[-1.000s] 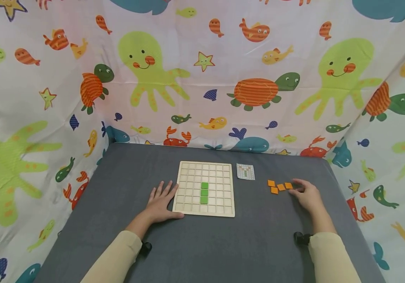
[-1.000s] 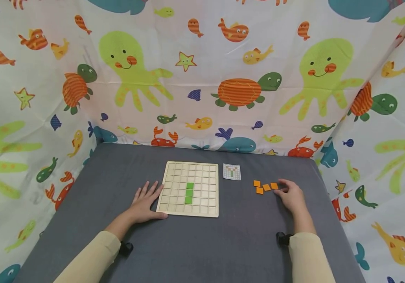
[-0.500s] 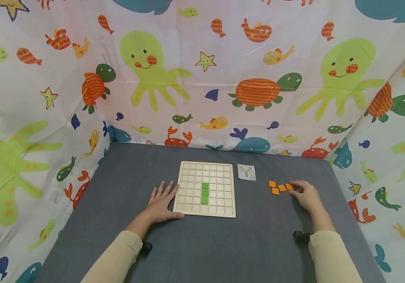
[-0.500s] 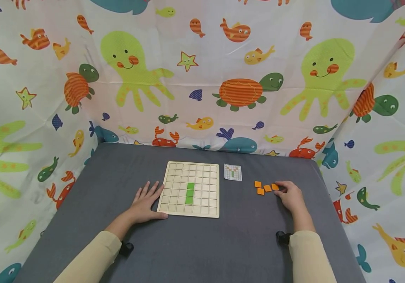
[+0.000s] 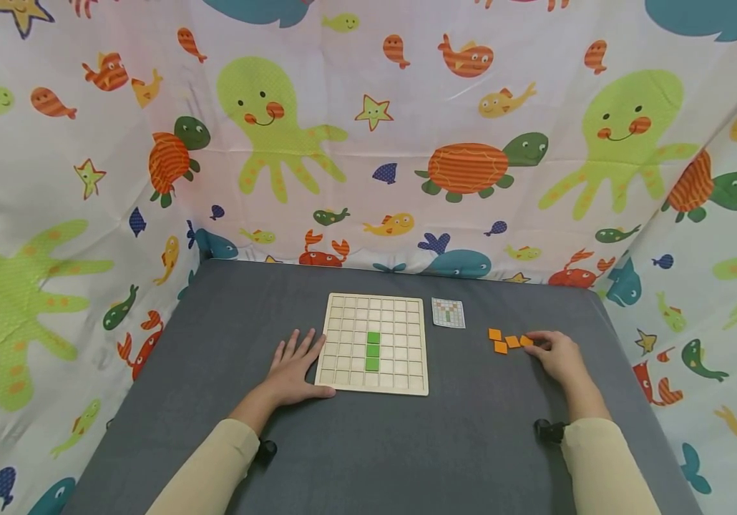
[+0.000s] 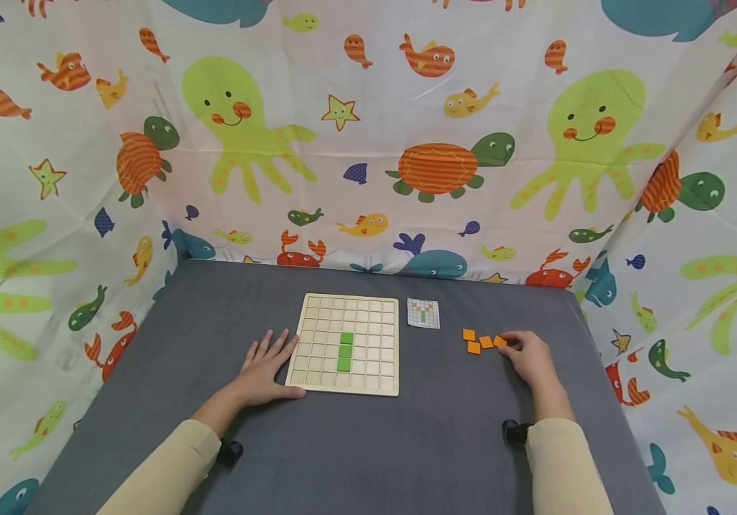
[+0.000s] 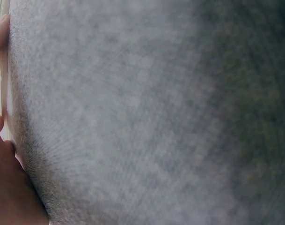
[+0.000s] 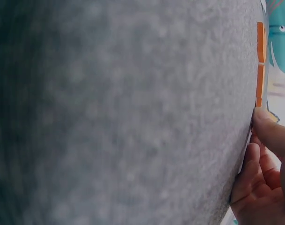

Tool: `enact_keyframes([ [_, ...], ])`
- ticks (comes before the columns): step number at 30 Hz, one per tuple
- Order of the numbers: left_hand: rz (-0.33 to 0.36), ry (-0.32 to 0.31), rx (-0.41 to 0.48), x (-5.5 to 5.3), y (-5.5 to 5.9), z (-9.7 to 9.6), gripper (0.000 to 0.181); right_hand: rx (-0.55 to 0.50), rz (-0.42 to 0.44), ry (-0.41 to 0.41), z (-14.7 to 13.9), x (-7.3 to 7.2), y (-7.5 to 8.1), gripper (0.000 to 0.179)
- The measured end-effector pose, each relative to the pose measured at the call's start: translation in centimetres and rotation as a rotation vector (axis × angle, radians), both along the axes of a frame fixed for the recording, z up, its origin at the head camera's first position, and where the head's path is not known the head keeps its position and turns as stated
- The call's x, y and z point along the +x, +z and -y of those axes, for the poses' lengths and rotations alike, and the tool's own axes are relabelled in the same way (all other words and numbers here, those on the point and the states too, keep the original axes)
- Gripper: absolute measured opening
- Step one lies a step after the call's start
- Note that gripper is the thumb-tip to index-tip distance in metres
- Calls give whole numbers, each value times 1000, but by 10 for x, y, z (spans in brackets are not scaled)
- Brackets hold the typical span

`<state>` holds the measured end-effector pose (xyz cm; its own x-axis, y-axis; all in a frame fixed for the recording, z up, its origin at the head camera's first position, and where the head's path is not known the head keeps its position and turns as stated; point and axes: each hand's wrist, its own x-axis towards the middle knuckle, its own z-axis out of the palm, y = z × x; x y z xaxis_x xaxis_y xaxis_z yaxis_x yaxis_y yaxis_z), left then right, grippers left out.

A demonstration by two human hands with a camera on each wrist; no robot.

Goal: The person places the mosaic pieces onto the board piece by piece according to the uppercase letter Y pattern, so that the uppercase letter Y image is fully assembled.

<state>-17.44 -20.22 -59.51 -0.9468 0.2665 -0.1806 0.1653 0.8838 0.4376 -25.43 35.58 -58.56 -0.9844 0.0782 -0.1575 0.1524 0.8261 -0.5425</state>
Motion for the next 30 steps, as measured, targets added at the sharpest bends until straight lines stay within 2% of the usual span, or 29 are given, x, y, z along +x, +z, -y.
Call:
enact_keyframes([
  [6, 13, 3, 3, 0, -1, 0, 118, -22, 13, 0, -5, 2, 0, 45],
  [19, 8, -1, -15, 0, 1, 0, 118, 10, -108, 60, -1, 7, 8, 42],
  [30, 1, -2, -12, -1, -1, 0, 118, -3, -186, 93, 24, 16, 26, 36],
])
